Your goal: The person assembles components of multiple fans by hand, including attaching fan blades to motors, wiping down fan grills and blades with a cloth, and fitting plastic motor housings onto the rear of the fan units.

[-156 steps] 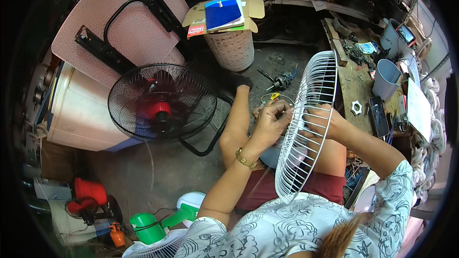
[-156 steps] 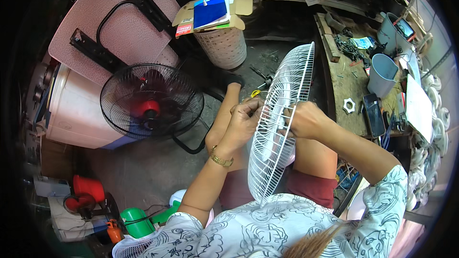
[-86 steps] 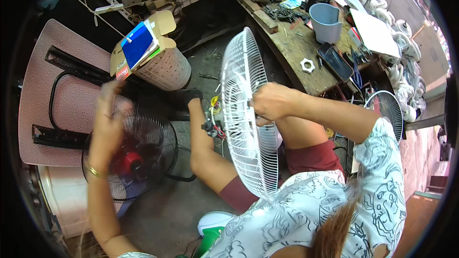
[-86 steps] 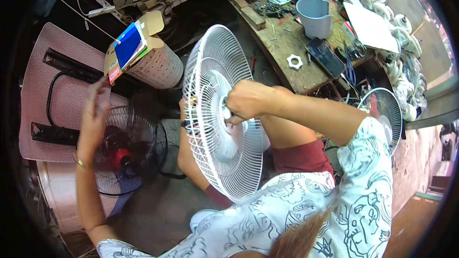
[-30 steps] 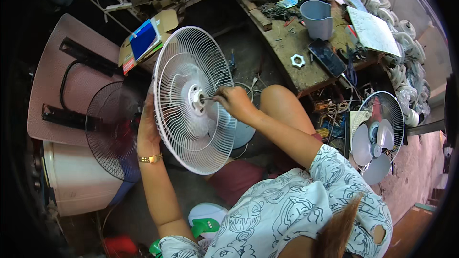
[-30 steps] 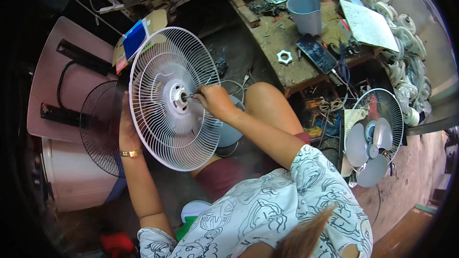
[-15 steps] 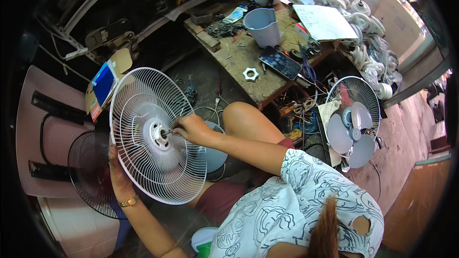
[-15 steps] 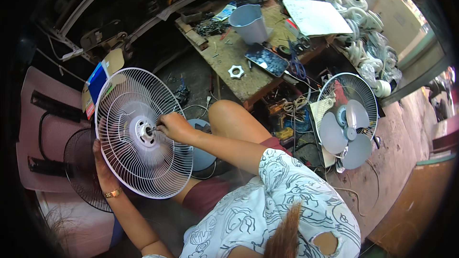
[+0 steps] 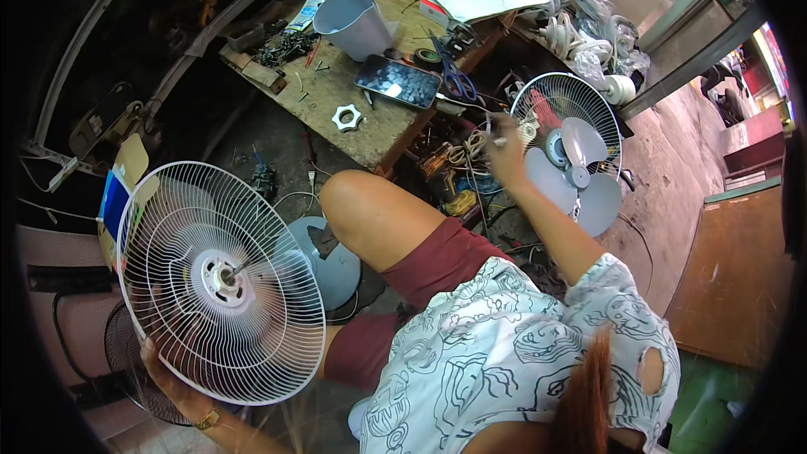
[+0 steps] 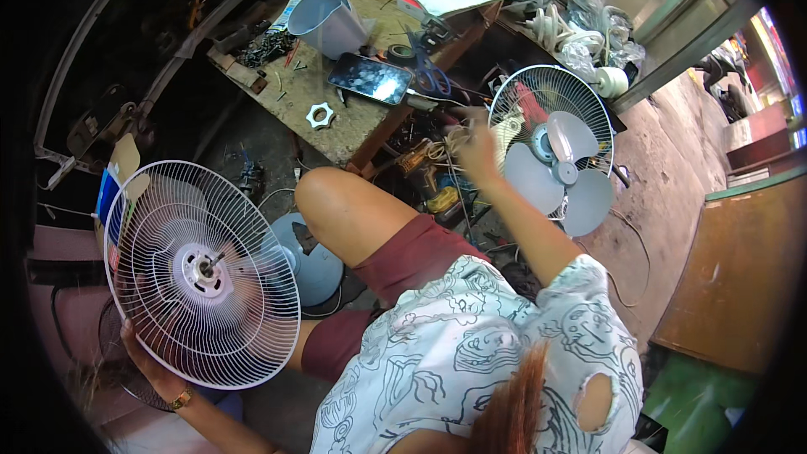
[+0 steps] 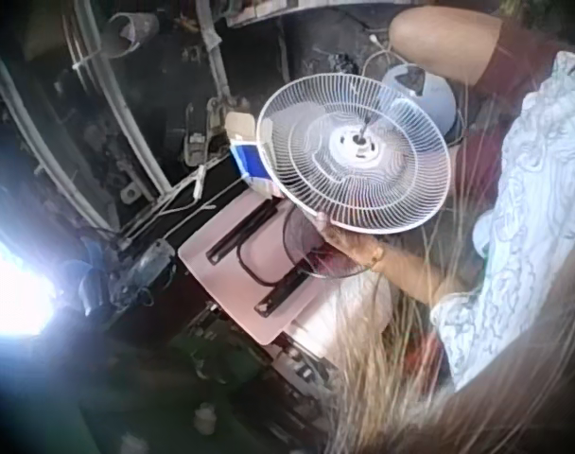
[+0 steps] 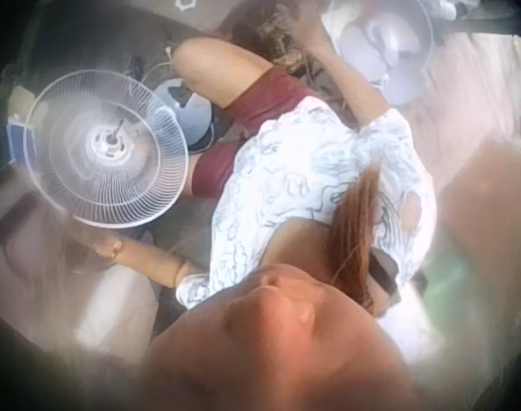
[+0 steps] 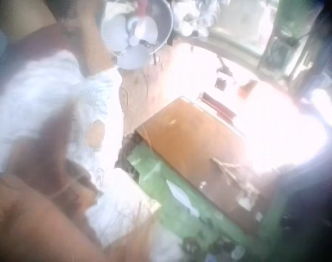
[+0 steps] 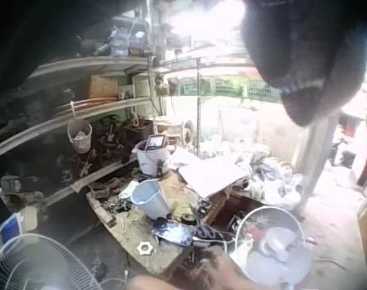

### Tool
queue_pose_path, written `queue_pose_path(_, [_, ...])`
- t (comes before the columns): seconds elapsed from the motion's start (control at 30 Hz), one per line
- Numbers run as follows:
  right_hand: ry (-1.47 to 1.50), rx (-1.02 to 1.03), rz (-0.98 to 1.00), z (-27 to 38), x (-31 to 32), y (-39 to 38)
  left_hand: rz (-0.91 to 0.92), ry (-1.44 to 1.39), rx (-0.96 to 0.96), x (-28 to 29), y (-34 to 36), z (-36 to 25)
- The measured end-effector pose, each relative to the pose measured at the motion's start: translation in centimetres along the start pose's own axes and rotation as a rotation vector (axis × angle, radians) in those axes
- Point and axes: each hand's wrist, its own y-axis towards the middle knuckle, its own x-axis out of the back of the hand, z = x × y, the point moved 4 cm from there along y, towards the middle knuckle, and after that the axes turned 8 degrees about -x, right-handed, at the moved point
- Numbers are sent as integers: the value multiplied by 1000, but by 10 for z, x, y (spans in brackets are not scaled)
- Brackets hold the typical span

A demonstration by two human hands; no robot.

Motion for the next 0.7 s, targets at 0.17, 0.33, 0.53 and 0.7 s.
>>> queue_pose_path(0.17, [-818, -578, -230, -189, 152, -18, 5, 13, 17, -8, 9, 8])
queue_pose_path(0.33, [-911, -863, -166, -227, 186, -47, -15, 108, 75, -3, 7, -2])
queue_pose_path(0.53, [-570, -688, -219, -303, 224, -55, -72, 698, -469, 69, 17, -37])
queue_pose_path(0.7, [-189, -715, -254, -320, 243, -51, -140, 1073, -1021, -55, -26, -45])
